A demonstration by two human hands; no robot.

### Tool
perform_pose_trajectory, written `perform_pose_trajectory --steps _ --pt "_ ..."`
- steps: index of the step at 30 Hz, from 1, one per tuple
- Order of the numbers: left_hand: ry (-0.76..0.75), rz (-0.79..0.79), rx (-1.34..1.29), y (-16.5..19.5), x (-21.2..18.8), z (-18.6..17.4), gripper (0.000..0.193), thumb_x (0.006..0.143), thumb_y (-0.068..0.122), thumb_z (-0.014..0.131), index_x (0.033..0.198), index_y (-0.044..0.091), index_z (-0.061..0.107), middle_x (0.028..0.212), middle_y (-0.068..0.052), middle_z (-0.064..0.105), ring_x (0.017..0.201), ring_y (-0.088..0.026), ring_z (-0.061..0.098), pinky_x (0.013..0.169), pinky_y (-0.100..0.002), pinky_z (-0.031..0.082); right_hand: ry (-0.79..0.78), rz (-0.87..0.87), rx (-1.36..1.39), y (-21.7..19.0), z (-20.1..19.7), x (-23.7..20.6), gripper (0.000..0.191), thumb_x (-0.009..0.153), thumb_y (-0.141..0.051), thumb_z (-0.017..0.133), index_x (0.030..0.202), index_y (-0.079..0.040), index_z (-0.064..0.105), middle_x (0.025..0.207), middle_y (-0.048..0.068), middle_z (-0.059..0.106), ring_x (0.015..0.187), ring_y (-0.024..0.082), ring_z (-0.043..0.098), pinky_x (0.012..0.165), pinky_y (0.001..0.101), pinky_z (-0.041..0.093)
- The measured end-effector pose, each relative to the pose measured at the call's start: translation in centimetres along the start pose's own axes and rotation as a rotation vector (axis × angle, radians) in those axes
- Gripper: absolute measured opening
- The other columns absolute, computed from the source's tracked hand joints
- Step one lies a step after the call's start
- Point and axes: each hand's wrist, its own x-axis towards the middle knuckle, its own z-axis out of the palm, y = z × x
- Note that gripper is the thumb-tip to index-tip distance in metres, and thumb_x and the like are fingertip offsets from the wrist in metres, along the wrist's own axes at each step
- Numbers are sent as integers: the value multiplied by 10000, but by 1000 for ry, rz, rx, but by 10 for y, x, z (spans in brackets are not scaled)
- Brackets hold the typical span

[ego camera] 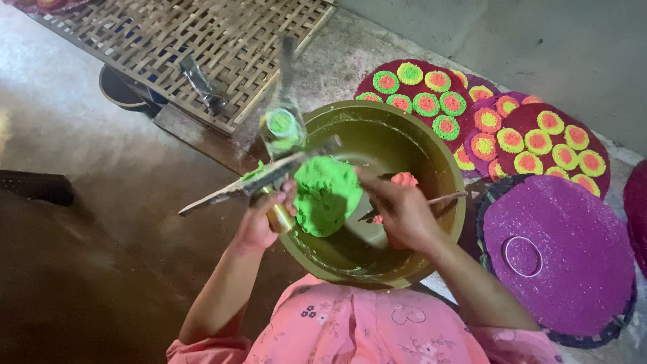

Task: The person sits at a work table and uses a hand-held wooden extrusion tool to press green and orange paste into ring shapes onto decorated round plates. They refill the tool with paste from a large basin, press rings out one at a time, and place the finished rings onto the plates.

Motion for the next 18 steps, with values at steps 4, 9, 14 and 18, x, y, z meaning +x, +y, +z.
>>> perform_pose_trajectory --steps 4,9,14,18 --pt "-145 49 52 9 4 -6 542 866 139 710 1361 55 507 1052 -2 553 850 -91 555 739 -281 518 -7 -92 879 27 -2 5 509 1018 -63 609 1519 -142 571 939 21 669 793 76 525 720 234 473" --pt "-251 55 334 9 6 -28 623 838 163 791 1378 20 515 982 -51 632 836 -137 619 724 -285 527 32 -57 893 29 -4 12 499 987 -123 565 1482 -94 512 1124 -60 724 689 34 493 619 230 482" --pt "-195 29 388 13 10 -64 693 817 156 832 1414 36 502 1006 -64 664 840 -152 652 724 -314 548 -73 -394 914 27 -29 3 466 1065 -112 555 1525 -43 538 1208 115 700 1026 132 605 901 290 484" --pt "-252 83 590 25 11 -70 694 838 118 837 1429 32 484 1223 -63 629 1097 -166 615 946 -345 514 -64 -340 677 40 -49 17 472 1012 -115 556 1480 -53 558 1280 100 758 1114 137 699 993 314 531"
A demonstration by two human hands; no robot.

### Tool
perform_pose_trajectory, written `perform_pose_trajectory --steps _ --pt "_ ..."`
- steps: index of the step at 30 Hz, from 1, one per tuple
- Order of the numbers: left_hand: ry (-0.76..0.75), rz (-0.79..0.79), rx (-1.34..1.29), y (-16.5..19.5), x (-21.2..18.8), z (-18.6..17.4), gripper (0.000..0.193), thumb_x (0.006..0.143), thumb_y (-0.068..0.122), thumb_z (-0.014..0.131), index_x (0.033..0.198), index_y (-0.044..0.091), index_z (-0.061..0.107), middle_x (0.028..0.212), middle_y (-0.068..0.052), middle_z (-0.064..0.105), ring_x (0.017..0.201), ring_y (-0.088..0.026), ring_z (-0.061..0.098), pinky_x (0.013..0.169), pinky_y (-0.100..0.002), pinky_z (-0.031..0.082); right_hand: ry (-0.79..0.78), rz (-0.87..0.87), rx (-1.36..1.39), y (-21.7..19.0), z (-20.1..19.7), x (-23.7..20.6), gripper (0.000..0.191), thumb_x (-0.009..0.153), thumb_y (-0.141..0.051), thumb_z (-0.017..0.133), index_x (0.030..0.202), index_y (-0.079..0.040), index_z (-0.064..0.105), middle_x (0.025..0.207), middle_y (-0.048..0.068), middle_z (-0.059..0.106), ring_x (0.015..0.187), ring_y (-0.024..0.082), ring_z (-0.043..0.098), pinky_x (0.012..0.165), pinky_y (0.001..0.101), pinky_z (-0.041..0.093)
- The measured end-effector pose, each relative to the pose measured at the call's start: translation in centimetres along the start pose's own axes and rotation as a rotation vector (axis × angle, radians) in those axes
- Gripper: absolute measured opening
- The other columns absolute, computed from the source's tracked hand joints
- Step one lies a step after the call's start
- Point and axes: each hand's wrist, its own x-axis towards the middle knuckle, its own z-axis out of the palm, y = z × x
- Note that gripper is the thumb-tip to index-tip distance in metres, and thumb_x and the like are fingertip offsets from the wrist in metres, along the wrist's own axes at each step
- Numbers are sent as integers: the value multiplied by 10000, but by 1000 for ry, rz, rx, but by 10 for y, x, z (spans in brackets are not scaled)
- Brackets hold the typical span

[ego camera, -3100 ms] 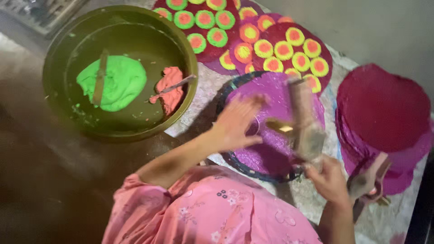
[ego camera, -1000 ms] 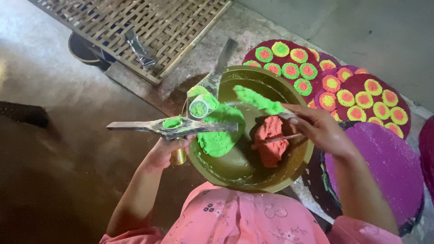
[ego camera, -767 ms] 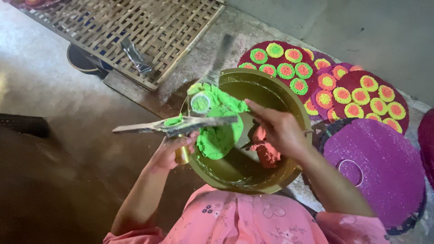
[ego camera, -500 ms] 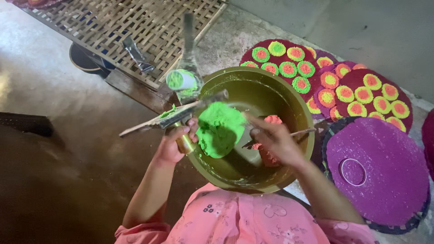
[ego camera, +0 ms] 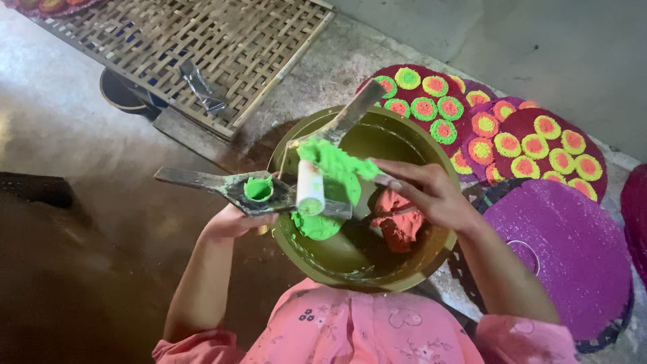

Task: The person sits at a work table and uses a hand-held wooden extrusion tool to press green and orange paste into ring shapes onto decorated round plates. They refill the tool with paste from a large basin, press rings out one at a time, and place the finished rings onto the plates.

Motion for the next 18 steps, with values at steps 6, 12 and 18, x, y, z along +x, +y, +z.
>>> perform_pose_trajectory --steps 6,12,18 --pt "211 361 1058 58 28 36 561 871 214 780 1365 149 523 1398 -113 614 1247 -210 615 1090 -376 489 -229 43 -39 -28 -18 18 419 991 -143 575 1396 -49 616 1298 128 742 1142 179 702 985 358 528" --pt "257 -297 1273 80 64 91 594 1023 263 611 1599 299 469 1285 -73 692 1096 -235 709 922 -385 586 -467 87 -465 -69 0 81 348 958 -309 617 1240 -135 724 1070 129 787 944 228 749 818 386 559" --pt "91 96 837 54 39 87 759 707 173 792 1432 155 569 1258 -131 707 1110 -288 710 944 -400 553 -345 -496 -1553 -74 83 45 303 910 -226 606 1166 -69 645 837 26 674 680 170 686 534 295 510"
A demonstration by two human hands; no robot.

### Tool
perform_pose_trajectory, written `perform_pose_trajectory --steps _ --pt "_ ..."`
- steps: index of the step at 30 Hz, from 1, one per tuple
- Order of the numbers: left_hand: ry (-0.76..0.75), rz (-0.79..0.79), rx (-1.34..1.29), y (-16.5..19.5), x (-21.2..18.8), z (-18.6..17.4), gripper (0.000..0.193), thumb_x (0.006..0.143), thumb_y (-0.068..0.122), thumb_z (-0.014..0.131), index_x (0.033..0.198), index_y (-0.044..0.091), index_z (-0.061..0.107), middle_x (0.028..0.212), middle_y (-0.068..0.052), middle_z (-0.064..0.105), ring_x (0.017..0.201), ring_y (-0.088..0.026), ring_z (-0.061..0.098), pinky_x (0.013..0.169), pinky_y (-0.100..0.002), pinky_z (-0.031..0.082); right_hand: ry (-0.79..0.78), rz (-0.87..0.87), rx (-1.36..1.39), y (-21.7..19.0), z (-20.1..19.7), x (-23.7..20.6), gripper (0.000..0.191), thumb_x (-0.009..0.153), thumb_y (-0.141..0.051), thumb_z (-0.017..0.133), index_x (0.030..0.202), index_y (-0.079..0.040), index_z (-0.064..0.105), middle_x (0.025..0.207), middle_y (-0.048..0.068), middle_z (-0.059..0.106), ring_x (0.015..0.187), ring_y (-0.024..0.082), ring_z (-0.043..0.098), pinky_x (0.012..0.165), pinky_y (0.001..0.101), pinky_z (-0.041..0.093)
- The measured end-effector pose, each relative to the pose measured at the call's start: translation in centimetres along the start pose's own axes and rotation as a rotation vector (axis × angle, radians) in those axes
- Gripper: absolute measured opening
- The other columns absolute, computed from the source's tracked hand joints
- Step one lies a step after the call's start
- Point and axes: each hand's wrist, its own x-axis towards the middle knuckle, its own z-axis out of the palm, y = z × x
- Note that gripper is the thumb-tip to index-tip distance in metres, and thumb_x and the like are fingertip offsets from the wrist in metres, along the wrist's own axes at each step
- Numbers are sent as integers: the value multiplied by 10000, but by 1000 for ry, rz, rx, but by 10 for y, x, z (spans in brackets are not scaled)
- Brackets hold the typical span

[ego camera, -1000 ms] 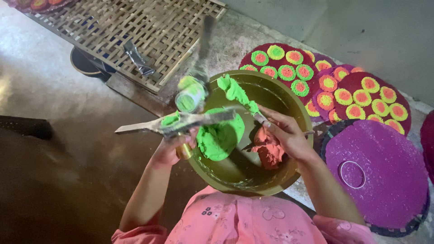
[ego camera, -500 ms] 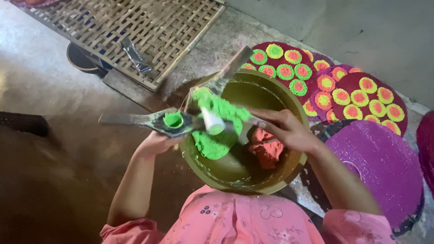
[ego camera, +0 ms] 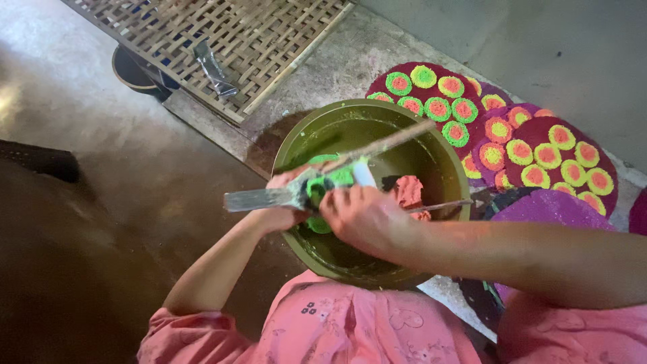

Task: The person sits at a work table and uses a hand-held wooden extrusion tool to press green and orange paste into ring shapes onto decorated round plates. They refill the tool with paste from a large basin, press rings out one at a time, and place the finished rings onto the plates.

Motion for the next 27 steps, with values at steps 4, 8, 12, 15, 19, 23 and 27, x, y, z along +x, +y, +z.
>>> perform_pose_trajectory --steps 4,8,12,15,19,23,27 --pt "-105 -277 170 -25 -10 -5 563 816 205 866 1329 168 637 1243 -100 709 1113 -270 684 944 -371 542 152 19 26 10 -2 -26 266 887 -230 619 1129 -122 640 893 4 657 725 169 679 595 317 502" --pt "243 -263 -176 -37 -6 -18 500 898 206 778 1357 119 600 1235 -117 729 1110 -293 706 991 -371 573 74 370 439 32 -7 -49 332 850 -212 668 1165 -109 657 930 50 704 695 235 699 538 412 516" --pt "447 -132 403 -22 0 -14 717 833 323 798 1449 136 483 1470 -182 566 1220 -398 624 940 -398 532 300 597 968 22 29 -21 394 919 -129 665 1313 -127 685 1048 160 748 808 320 710 681 436 567" --pt "351 -394 529 -14 14 -12 825 827 365 774 1524 132 398 1550 -167 462 1213 -376 615 941 -422 532 261 649 1297 -15 63 -7 434 967 -92 603 1401 -105 622 937 197 733 641 241 682 650 364 560" --pt "420 -373 665 -37 33 -20 916 709 193 783 1523 50 389 1455 -177 527 1247 -365 564 933 -421 517 358 507 1532 -33 89 -22 418 1013 -66 609 1430 -72 582 987 196 743 799 159 695 727 320 564" --pt "636 -95 -179 -77 15 -16 679 935 81 771 1537 63 457 1330 -98 684 1193 -190 646 1077 -339 516 -283 856 1329 16 114 -30 464 1008 -194 570 1468 -248 596 832 281 677 734 313 636 706 423 543" --pt "668 -65 -300 -103 6 2 654 898 -17 707 1505 49 474 1292 -37 643 1176 -136 597 1070 -299 476 -349 848 930 49 147 4 402 947 -255 516 1313 -217 678 1095 232 705 1000 468 659 878 573 521"
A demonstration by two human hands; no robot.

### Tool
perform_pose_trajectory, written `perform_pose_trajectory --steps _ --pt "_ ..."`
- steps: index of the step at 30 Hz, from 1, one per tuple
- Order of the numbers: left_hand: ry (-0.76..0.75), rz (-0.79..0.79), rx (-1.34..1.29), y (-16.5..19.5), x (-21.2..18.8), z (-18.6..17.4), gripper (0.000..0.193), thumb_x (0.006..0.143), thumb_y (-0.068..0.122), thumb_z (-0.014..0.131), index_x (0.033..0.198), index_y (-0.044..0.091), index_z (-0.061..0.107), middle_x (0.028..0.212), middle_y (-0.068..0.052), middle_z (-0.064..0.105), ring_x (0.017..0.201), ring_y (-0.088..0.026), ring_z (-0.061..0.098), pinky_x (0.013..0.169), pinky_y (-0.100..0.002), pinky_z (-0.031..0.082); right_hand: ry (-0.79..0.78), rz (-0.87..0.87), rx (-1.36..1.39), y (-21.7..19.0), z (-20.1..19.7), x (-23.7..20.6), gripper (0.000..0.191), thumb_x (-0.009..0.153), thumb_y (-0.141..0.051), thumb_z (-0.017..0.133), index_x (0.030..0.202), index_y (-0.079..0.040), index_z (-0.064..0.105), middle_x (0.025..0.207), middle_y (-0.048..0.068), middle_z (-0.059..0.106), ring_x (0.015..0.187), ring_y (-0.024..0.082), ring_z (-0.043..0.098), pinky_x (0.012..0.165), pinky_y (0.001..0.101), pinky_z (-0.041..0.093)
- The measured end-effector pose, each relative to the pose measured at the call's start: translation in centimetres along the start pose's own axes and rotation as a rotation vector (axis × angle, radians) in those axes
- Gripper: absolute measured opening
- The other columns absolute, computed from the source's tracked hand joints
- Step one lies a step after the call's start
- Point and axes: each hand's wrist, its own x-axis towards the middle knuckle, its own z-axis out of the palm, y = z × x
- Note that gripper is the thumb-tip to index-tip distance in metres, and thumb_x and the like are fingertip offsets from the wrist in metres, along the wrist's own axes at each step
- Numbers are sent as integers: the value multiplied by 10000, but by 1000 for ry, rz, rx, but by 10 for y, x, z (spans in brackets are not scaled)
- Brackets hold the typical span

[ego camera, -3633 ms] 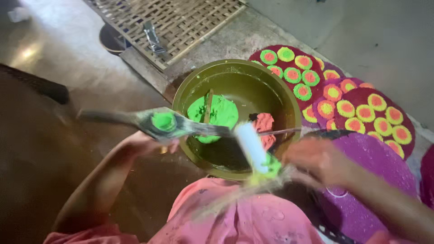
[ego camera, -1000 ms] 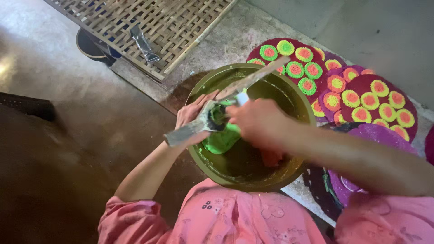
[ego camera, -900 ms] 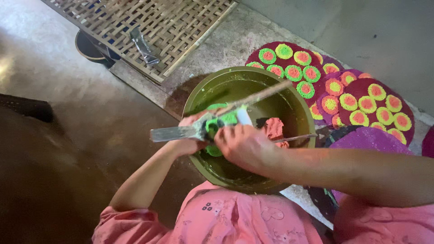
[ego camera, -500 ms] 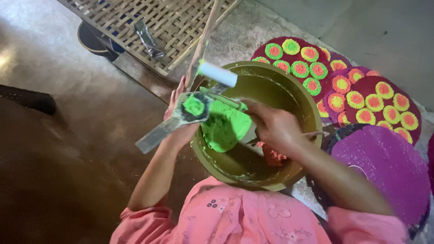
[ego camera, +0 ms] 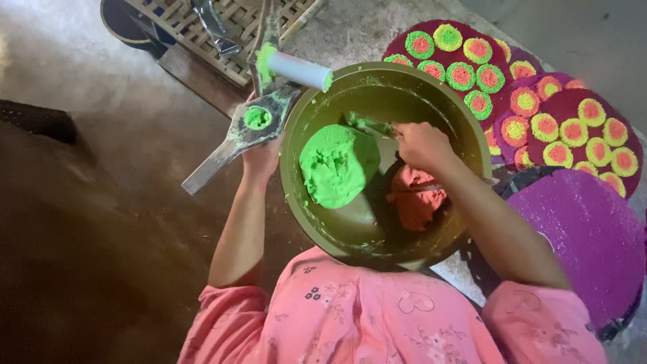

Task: The person sits at a work table and uses a hand-held wooden extrusion tool to press green and orange paste into ring shapes onto decorated round plates. They refill the tool with paste from a large basin, press rings out one at a time, and place the finished rings onto the plates.

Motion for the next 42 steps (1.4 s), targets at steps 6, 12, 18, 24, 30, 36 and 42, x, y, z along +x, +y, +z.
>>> perform_pose_trajectory --steps 6,12,18,24,30,36,42 --pt "154 -275 -262 -9 7 19 486 922 -34 695 1392 -30 569 1265 -71 656 1158 -171 628 1053 -327 489 -144 1 -156 -33 15 31 340 846 -158 563 1113 -85 761 1125 234 720 1054 440 687 929 522 554" --pt "152 -209 -387 -11 8 30 374 933 -3 653 1300 -2 582 1284 -66 615 1169 -168 630 1118 -406 537 -119 -211 -11 -49 36 10 385 889 -186 519 1193 -222 753 961 239 720 896 422 709 843 527 561" --pt "42 -218 -27 7 6 18 536 952 5 686 1462 10 520 1381 -121 606 1261 -231 584 1117 -414 465 -210 -328 242 -36 15 -35 333 942 -321 595 1217 -186 727 868 170 765 777 286 749 741 436 562" --pt "-263 -109 756 76 5 8 860 817 291 789 1578 217 396 1300 -65 667 1076 -232 699 888 -334 571 -242 -408 419 -8 -92 -65 421 921 -339 646 1273 -121 720 975 71 806 809 173 747 725 355 593" --pt "-525 39 611 90 -23 42 876 791 333 829 1562 214 431 1236 -75 675 1039 -229 702 927 -361 561 -94 -531 -778 -76 -75 -94 420 751 -309 724 1132 -142 663 867 46 671 791 252 716 619 402 554" --pt "-780 -167 615 91 -38 38 652 819 354 790 1424 237 577 1311 -36 671 1140 -214 693 994 -331 541 277 -836 -707 -66 -62 -126 286 827 -205 649 1097 -112 649 837 47 688 701 216 712 616 358 562" --pt "-516 285 581 86 -26 24 737 773 329 837 1421 138 544 1508 -84 563 1298 -307 603 1091 -375 486 92 -503 -611 -64 -131 -156 273 836 -240 685 1100 -173 659 858 41 661 692 241 703 531 398 547"
